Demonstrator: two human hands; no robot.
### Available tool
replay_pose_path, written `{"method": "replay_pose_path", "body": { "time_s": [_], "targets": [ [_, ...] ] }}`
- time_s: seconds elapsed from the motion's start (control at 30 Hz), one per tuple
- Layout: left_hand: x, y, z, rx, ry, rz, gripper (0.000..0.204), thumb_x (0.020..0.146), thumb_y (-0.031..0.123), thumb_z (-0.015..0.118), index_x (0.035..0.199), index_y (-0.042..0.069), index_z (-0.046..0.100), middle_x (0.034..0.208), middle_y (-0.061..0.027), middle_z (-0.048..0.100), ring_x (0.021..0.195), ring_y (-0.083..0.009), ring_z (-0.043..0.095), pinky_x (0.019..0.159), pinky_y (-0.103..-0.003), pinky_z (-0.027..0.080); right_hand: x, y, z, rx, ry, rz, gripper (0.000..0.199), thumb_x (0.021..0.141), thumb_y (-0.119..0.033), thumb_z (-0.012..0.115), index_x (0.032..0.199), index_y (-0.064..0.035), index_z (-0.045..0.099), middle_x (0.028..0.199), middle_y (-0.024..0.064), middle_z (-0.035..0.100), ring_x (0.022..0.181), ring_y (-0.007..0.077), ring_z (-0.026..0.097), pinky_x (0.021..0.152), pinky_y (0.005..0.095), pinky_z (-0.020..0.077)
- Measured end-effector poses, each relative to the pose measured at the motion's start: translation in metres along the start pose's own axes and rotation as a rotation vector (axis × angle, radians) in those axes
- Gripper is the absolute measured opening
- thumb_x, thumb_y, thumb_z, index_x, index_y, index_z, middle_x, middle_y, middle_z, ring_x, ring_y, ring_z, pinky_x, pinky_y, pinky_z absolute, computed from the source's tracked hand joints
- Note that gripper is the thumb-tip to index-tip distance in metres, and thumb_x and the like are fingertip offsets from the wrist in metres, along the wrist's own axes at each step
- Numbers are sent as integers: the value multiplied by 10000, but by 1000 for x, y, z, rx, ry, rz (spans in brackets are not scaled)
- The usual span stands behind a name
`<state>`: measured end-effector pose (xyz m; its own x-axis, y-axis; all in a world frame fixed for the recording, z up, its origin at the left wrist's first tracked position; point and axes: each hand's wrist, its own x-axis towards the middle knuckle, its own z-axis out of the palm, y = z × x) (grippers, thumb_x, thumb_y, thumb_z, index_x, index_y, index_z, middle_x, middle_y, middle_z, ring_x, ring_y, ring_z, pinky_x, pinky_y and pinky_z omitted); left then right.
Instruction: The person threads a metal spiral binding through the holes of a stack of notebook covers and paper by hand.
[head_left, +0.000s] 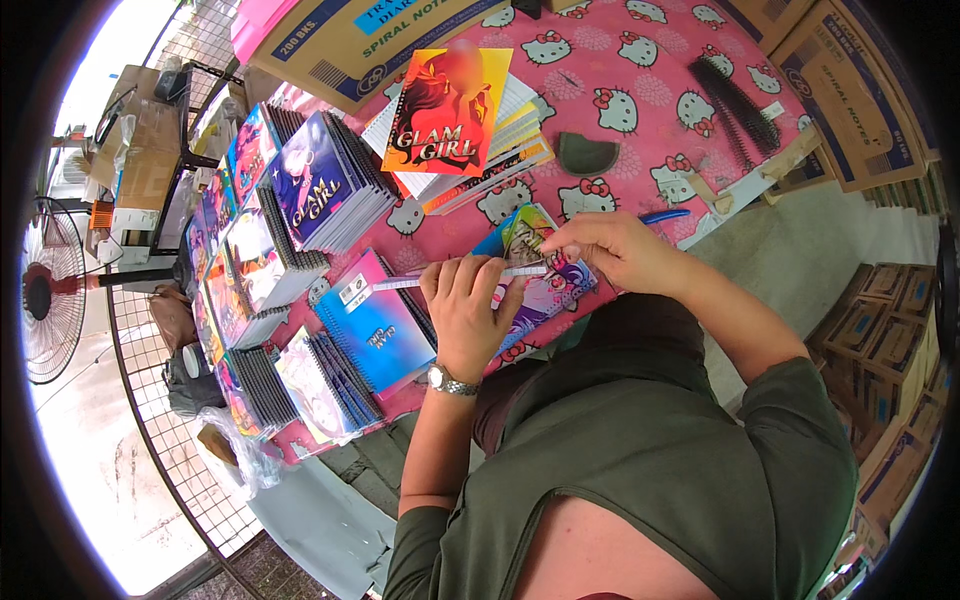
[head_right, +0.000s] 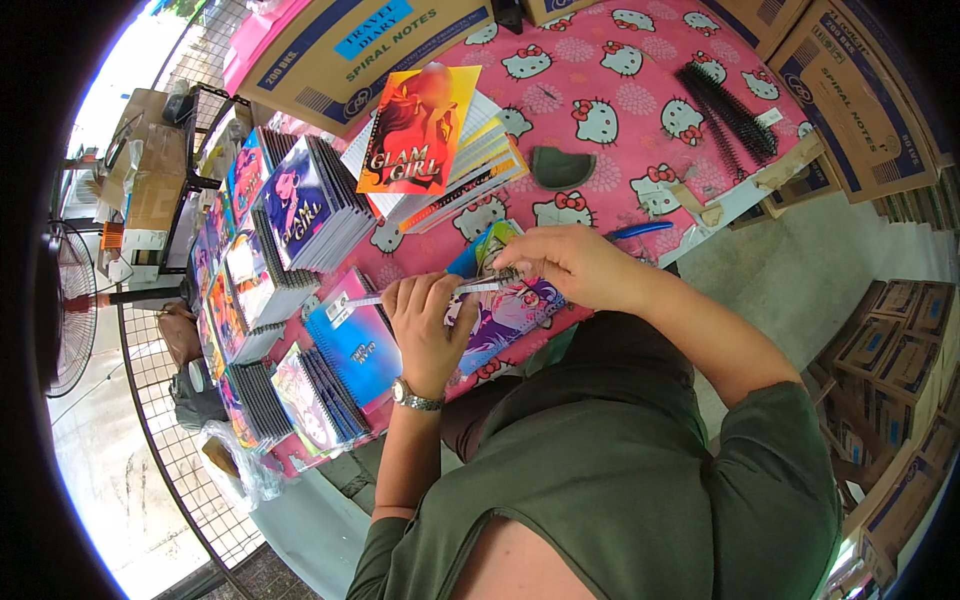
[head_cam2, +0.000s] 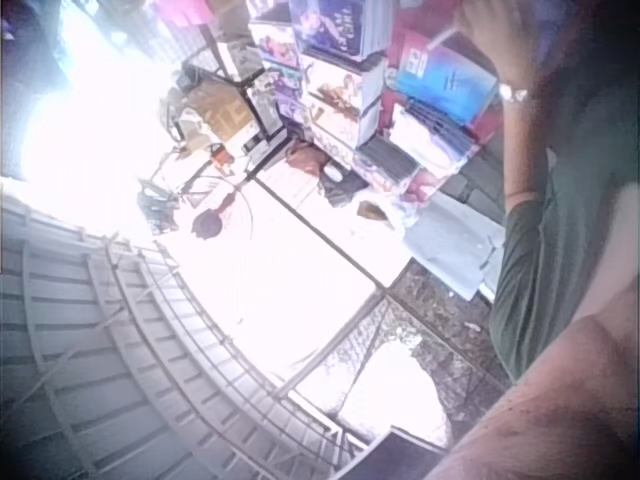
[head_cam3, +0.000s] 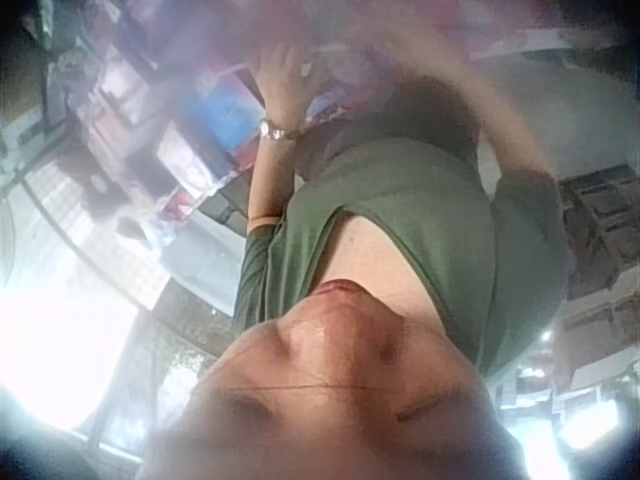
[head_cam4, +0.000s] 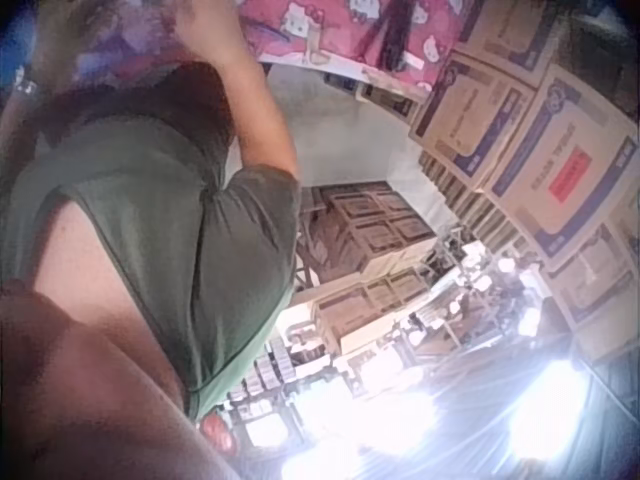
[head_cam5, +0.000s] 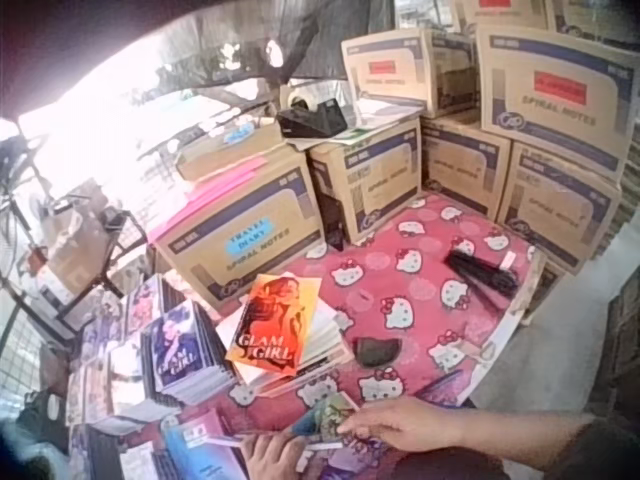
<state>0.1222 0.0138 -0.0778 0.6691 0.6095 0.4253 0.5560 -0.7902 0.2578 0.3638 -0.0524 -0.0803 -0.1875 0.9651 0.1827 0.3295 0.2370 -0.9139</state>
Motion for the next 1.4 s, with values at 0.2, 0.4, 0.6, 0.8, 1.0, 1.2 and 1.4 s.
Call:
{"method": "replay_pose_path", "body": {
  "time_s": [0.2, 0.4, 0.6, 0.8, 1.0, 1.2, 1.4],
  "targets": [
    [-1, 0, 0, -18, 21, -1, 306, 778, 299, 808, 958, 117, 643, 951, -40, 645, 913, -262, 597, 896, -447, 406, 3, 2, -3, 233, -40, 156, 273, 983, 25, 536, 1181, -65, 701, 1020, 69, 703, 882, 166, 644, 811, 317, 520],
    [-1, 2, 3, 11, 34, -22, 312, 770, 314, 818, 947, 124, 645, 948, -33, 653, 911, -250, 600, 903, -445, 406, 2, 5, 7, 247, -52, 131, 311, 980, 60, 501, 1188, -64, 696, 951, 43, 665, 818, 131, 592, 772, 294, 503],
    [-4, 3, 1, 4, 38, 26, 313, 764, 328, 824, 934, 132, 648, 940, -17, 650, 910, -240, 602, 909, -437, 405, 5, -14, 7, 320, -120, 295, 299, 994, 42, 508, 1187, -79, 702, 877, 21, 614, 796, 115, 561, 739, 273, 475],
    [-5, 0, -2, -38, 46, 30, 300, 720, 270, 827, 916, 107, 668, 929, -37, 670, 916, -256, 614, 912, -435, 401, -16, -11, 18, 296, -90, 317, 330, 968, 48, 510, 1212, -86, 685, 836, 62, 591, 776, 145, 572, 732, 289, 485],
    [-5, 9, 5, 6, 73, -74, 275, 756, 242, 798, 948, 103, 659, 955, -39, 675, 939, -253, 617, 931, -449, 394, -20, -28, 27, -229, 87, 18, 300, 954, -50, 609, 1250, -70, 660, 994, 135, 568, 873, 278, 623, 773, 368, 521],
    [-3, 31, 13, 15, 34, -12, 309, 816, 170, 710, 1109, 111, 630, 1062, -49, 668, 1041, -245, 607, 1001, -479, 374, -14, -13, 31, -197, 98, 54, 292, 922, -86, 655, 1210, -44, 625, 1069, 148, 563, 942, 343, 623, 803, 422, 526],
    [-2, 31, 12, 61, -22, 56, 296, 821, 175, 696, 1110, 151, 633, 1010, -23, 631, 984, -212, 603, 1022, -523, 354, -14, -38, 18, -253, 78, 169, 364, 928, -101, 651, 1279, -65, 561, 1120, 153, 588, 1011, 370, 625, 802, 437, 528]
  ]
}}
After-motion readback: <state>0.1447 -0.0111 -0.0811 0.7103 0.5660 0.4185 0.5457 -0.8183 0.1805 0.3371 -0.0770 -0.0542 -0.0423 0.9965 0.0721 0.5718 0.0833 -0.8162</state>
